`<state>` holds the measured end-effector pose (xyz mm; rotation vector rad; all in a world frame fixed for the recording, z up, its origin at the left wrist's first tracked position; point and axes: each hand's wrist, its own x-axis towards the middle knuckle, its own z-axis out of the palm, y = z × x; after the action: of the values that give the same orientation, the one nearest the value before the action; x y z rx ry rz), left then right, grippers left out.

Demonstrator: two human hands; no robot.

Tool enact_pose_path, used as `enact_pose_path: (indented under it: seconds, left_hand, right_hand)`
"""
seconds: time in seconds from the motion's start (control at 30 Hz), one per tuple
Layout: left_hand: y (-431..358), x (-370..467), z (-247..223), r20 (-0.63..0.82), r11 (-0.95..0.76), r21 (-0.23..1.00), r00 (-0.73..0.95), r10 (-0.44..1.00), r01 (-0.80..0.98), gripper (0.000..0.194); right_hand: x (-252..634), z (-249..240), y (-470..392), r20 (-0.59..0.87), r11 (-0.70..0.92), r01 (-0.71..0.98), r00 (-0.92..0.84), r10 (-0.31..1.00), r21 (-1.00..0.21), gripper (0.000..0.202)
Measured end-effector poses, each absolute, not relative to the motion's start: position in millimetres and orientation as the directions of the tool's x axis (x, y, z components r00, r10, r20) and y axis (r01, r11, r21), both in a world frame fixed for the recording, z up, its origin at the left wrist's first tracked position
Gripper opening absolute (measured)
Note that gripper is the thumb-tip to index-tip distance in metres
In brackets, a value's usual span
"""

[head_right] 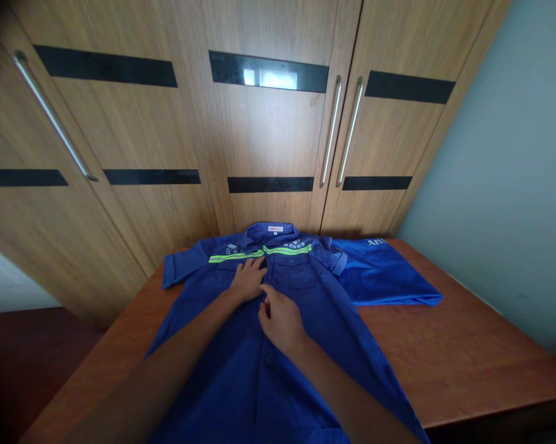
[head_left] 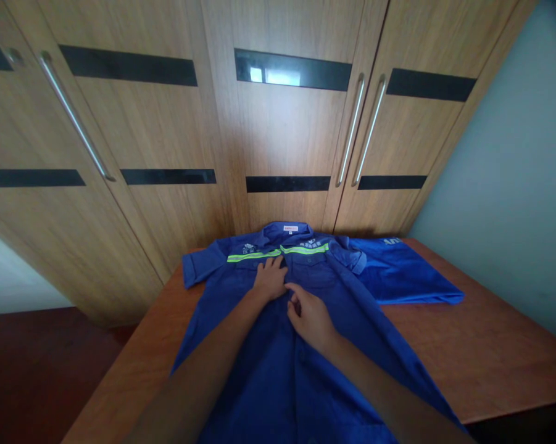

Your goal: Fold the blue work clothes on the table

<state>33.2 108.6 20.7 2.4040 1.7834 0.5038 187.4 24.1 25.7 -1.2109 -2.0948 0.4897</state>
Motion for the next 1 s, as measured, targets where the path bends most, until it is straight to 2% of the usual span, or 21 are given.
enact_pose_path:
  seconds: [0.13,0.3,0.43,0.53,0.63,0.7,0.77,0.83,0.93,1.0]
  left_hand:
    - [116.9,33.5,20.0,0.240,-0.339,0.331,0.269,0.933,0.881,0.027]
    - [119.8,32.8,15.2,0.304,-0.399,0.399,0.292,0.907,0.826,0.044]
    - [107.9,23.6,8.5,0.233,-0.441,0.342,0.379,0.895,0.830,0.059]
    - [99.5,14.4,6.1,0.148,-0.442,0.268,0.416,0.897,0.856,0.065]
    - [96.4,0.7,7.5,0.115,-0.421,0.211,0.405,0.907,0.882,0.063]
    - [96.4,-12.7,9.2,0.101,-0.410,0.186,0.398,0.912,0.893,0.060]
    - [97.3,-27.4,10.7,0.088,-0.392,0.172,0.383,0.920,0.904,0.056]
    - [98.3,-39.2,11.7,0.088,-0.360,0.162,0.350,0.933,0.919,0.052]
    - [100.8,-43.7,14.1,0.129,-0.299,0.139,0.282,0.951,0.944,0.048]
    - [105.2,-37.3,16.9,0.187,-0.280,0.126,0.254,0.949,0.952,0.047]
  right_hand:
    - [186.3,28.0,19.1,0.311,0.529,0.662,-0.429,0.848,-0.530,0.040]
    - [189.3,30.1,12.2,0.323,0.566,0.667,-0.465,0.825,-0.484,0.044]
    - [192.4,30.9,13.4,0.229,0.587,0.657,-0.551,0.802,-0.473,0.039]
    - [200.5,29.7,19.7,0.267,0.570,0.662,-0.509,0.819,-0.487,0.031]
    - [217.7,24.6,25.4,0.359,0.560,0.703,-0.434,0.826,-0.439,0.034]
    - [231.7,19.2,26.0,0.320,0.570,0.737,-0.476,0.819,-0.362,0.044]
    - [243.4,14.5,23.7,0.210,0.590,0.754,-0.552,0.807,-0.289,0.054]
    - [249.1,13.6,18.6,0.128,0.590,0.771,-0.577,0.806,-0.238,0.056]
    - [243.6,21.4,3.2,0.155,0.562,0.805,-0.540,0.827,-0.193,0.056]
    - [233.4,29.9,-14.3,0.182,0.613,0.756,-0.586,0.790,-0.228,0.056]
